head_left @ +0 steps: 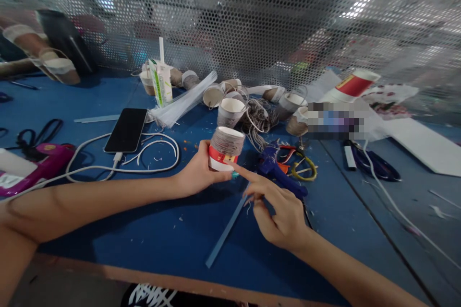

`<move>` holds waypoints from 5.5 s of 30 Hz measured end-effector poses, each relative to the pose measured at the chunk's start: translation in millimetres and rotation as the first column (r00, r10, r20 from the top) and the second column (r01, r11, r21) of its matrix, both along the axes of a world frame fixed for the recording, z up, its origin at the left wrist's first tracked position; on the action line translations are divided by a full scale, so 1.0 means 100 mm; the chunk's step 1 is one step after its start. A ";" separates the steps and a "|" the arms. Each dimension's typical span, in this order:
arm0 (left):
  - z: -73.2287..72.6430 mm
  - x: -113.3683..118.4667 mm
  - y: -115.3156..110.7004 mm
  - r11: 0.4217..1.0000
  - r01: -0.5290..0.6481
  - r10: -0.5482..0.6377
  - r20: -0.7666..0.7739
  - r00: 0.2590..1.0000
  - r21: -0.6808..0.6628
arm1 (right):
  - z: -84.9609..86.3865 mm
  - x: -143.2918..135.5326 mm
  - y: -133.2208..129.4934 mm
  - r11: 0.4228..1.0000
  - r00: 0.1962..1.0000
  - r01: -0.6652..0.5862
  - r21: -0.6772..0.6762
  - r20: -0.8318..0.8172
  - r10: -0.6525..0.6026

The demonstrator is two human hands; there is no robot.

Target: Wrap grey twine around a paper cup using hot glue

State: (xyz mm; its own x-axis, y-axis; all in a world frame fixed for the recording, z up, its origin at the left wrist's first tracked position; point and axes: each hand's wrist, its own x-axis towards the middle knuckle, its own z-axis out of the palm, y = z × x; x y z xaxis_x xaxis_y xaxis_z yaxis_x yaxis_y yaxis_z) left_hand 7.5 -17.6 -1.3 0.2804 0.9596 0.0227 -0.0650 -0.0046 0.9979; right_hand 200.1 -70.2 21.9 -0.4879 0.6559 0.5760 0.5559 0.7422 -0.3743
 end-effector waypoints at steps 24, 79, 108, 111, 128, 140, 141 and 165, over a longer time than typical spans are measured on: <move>-0.01 -0.01 -0.02 0.999 0.019 -0.016 -0.097 0.995 0.031 | -0.03 -0.04 0.06 0.991 0.992 -0.066 -0.115 0.095 0.077; -0.05 -0.12 0.17 0.808 0.530 -0.324 0.557 0.764 -0.258 | -0.06 0.05 0.12 0.994 0.994 -0.104 -0.024 0.010 0.105; -0.05 -0.12 0.16 0.825 0.506 -0.316 0.537 0.782 -0.252 | -0.06 0.02 0.10 0.996 0.996 -0.085 -0.031 0.001 0.085; -0.04 -0.11 0.15 0.821 0.523 -0.339 0.542 0.769 -0.229 | -0.05 0.03 0.10 0.993 0.993 -0.115 -0.026 -0.023 0.114; -0.06 -0.15 0.18 0.774 0.593 -0.389 0.574 0.720 -0.219 | 0.00 0.10 0.09 0.986 0.965 -0.166 0.022 -0.204 0.167; -0.07 -0.14 0.18 0.756 0.605 -0.353 0.623 0.698 -0.249 | -0.03 0.11 0.09 0.985 0.949 -0.133 -0.106 -0.301 0.096; -0.07 -0.14 0.18 0.755 0.604 -0.345 0.628 0.698 -0.256 | -0.03 0.11 0.08 0.986 0.943 -0.127 -0.111 -0.321 0.086; 0.00 -0.13 0.15 0.764 0.587 -0.345 0.601 0.721 -0.266 | -0.06 0.10 0.11 0.953 0.880 -0.158 -0.259 -0.475 0.016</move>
